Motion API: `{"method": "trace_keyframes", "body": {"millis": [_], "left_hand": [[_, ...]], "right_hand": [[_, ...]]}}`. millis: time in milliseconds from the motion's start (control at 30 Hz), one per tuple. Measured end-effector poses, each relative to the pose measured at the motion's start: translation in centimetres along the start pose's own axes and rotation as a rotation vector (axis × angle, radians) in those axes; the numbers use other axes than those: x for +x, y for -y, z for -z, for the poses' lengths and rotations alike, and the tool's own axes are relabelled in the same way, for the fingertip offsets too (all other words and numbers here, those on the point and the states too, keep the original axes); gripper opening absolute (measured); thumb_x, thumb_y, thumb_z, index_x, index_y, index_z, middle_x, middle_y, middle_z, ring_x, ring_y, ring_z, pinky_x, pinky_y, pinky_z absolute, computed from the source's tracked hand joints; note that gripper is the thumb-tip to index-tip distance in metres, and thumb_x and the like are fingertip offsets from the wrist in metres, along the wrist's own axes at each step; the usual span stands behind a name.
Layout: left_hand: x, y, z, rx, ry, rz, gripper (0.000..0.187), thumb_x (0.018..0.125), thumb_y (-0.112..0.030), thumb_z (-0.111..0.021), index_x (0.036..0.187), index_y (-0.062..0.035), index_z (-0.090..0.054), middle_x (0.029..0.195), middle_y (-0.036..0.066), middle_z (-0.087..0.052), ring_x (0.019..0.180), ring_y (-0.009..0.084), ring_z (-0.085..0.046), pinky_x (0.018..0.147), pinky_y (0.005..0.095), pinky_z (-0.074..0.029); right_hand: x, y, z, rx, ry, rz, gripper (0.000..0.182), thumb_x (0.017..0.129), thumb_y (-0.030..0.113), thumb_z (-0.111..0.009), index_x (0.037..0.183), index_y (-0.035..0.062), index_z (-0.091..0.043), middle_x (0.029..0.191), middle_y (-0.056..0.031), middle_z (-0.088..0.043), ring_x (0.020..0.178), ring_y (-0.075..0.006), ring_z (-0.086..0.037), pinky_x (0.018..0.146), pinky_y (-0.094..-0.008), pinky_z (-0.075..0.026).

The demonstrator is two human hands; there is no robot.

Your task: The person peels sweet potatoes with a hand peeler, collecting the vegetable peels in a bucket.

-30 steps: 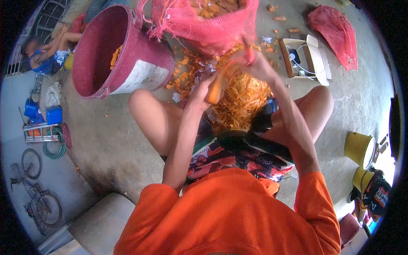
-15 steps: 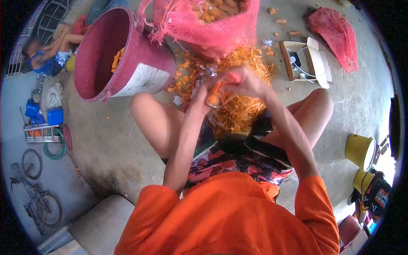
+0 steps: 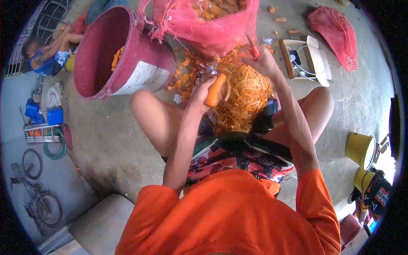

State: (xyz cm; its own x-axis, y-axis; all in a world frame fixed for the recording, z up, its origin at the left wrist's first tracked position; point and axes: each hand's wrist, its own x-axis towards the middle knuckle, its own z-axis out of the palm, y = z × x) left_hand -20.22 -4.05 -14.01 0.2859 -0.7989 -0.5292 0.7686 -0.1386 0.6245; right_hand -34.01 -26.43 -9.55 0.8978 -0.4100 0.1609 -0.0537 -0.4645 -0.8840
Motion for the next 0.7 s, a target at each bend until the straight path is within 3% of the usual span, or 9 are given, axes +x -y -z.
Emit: {"method": "trace_keyframes", "body": {"millis": [67, 167, 367, 433, 467, 533, 567, 633, 700], "left_hand": [[0.3, -0.5, 0.6, -0.050, 0.040, 0.031, 0.033, 0.103, -0.031, -0.055, 0.126, -0.0077, -0.062, 0.100, 0.005, -0.069, 0.082, 0.0145, -0.067, 0.068, 0.0301, -0.057], [1.0, -0.2, -0.2, -0.013, -0.033, -0.018, 0.032, 0.104, -0.031, -0.053, 0.124, -0.0075, -0.063, 0.102, 0.006, -0.070, 0.084, 0.0162, -0.068, 0.072, 0.0336, -0.058], [-0.2, -0.5, 1.4, -0.029, 0.127, 0.079, 0.034, 0.102, -0.032, -0.059, 0.123, -0.0062, -0.062, 0.099, 0.006, -0.071, 0.084, 0.0174, -0.068, 0.072, 0.0331, -0.058], [0.1, -0.3, 1.1, -0.041, 0.116, 0.072, 0.034, 0.101, -0.032, -0.061, 0.123, -0.0062, -0.063, 0.097, 0.005, -0.070, 0.080, 0.0169, -0.068, 0.067, 0.0319, -0.058], [0.4, 0.0, 0.3, -0.077, 0.007, 0.038, 0.034, 0.101, -0.032, -0.061, 0.124, -0.0062, -0.062, 0.098, 0.005, -0.070, 0.077, 0.0168, -0.068, 0.063, 0.0316, -0.057], [1.4, 0.4, -0.4, -0.115, -0.141, 0.024, 0.036, 0.101, -0.032, -0.060, 0.126, -0.0059, -0.062, 0.102, 0.006, -0.070, 0.072, 0.0169, -0.068, 0.054, 0.0311, -0.056], [1.7, 0.4, 0.2, -0.112, -0.143, 0.026, 0.036, 0.101, -0.032, -0.060, 0.126, -0.0059, -0.062, 0.102, 0.006, -0.070, 0.072, 0.0169, -0.068, 0.054, 0.0311, -0.056], [1.1, 0.5, 1.6, -0.098, 0.129, 0.039, 0.036, 0.101, -0.032, -0.060, 0.126, -0.0068, -0.062, 0.107, 0.006, -0.070, 0.074, 0.0172, -0.069, 0.055, 0.0310, -0.056], [0.8, 0.3, 1.7, -0.032, 0.089, 0.044, 0.033, 0.101, -0.032, -0.059, 0.124, -0.0082, -0.062, 0.102, 0.004, -0.070, 0.071, 0.0165, -0.067, 0.053, 0.0306, -0.055]], "right_hand": [[0.1, -1.0, -1.0, 0.181, -0.001, -0.017, 0.027, 0.083, 0.010, -0.080, 0.108, 0.0078, -0.072, 0.097, -0.0068, -0.076, 0.089, -0.0186, -0.070, 0.082, -0.0348, -0.056], [-1.0, 2.9, -3.6, 0.007, 0.262, 0.206, 0.026, 0.084, 0.014, -0.081, 0.108, 0.0087, -0.072, 0.098, -0.0088, -0.074, 0.090, -0.0181, -0.069, 0.084, -0.0339, -0.055], [0.9, -1.8, 0.3, 0.013, -0.079, 0.055, 0.024, 0.086, 0.016, -0.081, 0.107, 0.0058, -0.073, 0.096, -0.0046, -0.074, 0.086, -0.0137, -0.069, 0.079, -0.0296, -0.055], [0.1, -0.8, -0.9, 0.123, -0.054, 0.065, 0.025, 0.085, 0.014, -0.081, 0.107, 0.0068, -0.073, 0.098, -0.0043, -0.075, 0.087, -0.0143, -0.069, 0.079, -0.0302, -0.055], [-0.7, 2.5, -1.3, 0.131, 0.076, 0.014, 0.027, 0.082, 0.011, -0.081, 0.107, 0.0088, -0.074, 0.102, -0.0090, -0.075, 0.092, -0.0183, -0.069, 0.086, -0.0352, -0.054], [-1.0, 3.5, -3.1, 0.070, 0.200, 0.165, 0.026, 0.082, 0.012, -0.081, 0.107, 0.0094, -0.074, 0.098, -0.0090, -0.075, 0.090, -0.0184, -0.070, 0.082, -0.0346, -0.055], [-1.1, 3.6, -3.6, 0.068, 0.233, 0.208, 0.025, 0.083, 0.012, -0.081, 0.107, 0.0097, -0.074, 0.097, -0.0088, -0.075, 0.089, -0.0183, -0.070, 0.080, -0.0342, -0.056], [-0.3, 0.1, -2.9, 0.088, 0.141, 0.104, 0.024, 0.084, 0.014, -0.081, 0.106, 0.0093, -0.074, 0.096, -0.0088, -0.076, 0.086, -0.0175, -0.070, 0.078, -0.0347, -0.056], [0.2, -0.8, -1.1, -0.008, 0.030, -0.030, 0.025, 0.084, 0.014, -0.080, 0.107, 0.0084, -0.073, 0.096, -0.0080, -0.076, 0.085, -0.0167, -0.071, 0.078, -0.0344, -0.056]]}}
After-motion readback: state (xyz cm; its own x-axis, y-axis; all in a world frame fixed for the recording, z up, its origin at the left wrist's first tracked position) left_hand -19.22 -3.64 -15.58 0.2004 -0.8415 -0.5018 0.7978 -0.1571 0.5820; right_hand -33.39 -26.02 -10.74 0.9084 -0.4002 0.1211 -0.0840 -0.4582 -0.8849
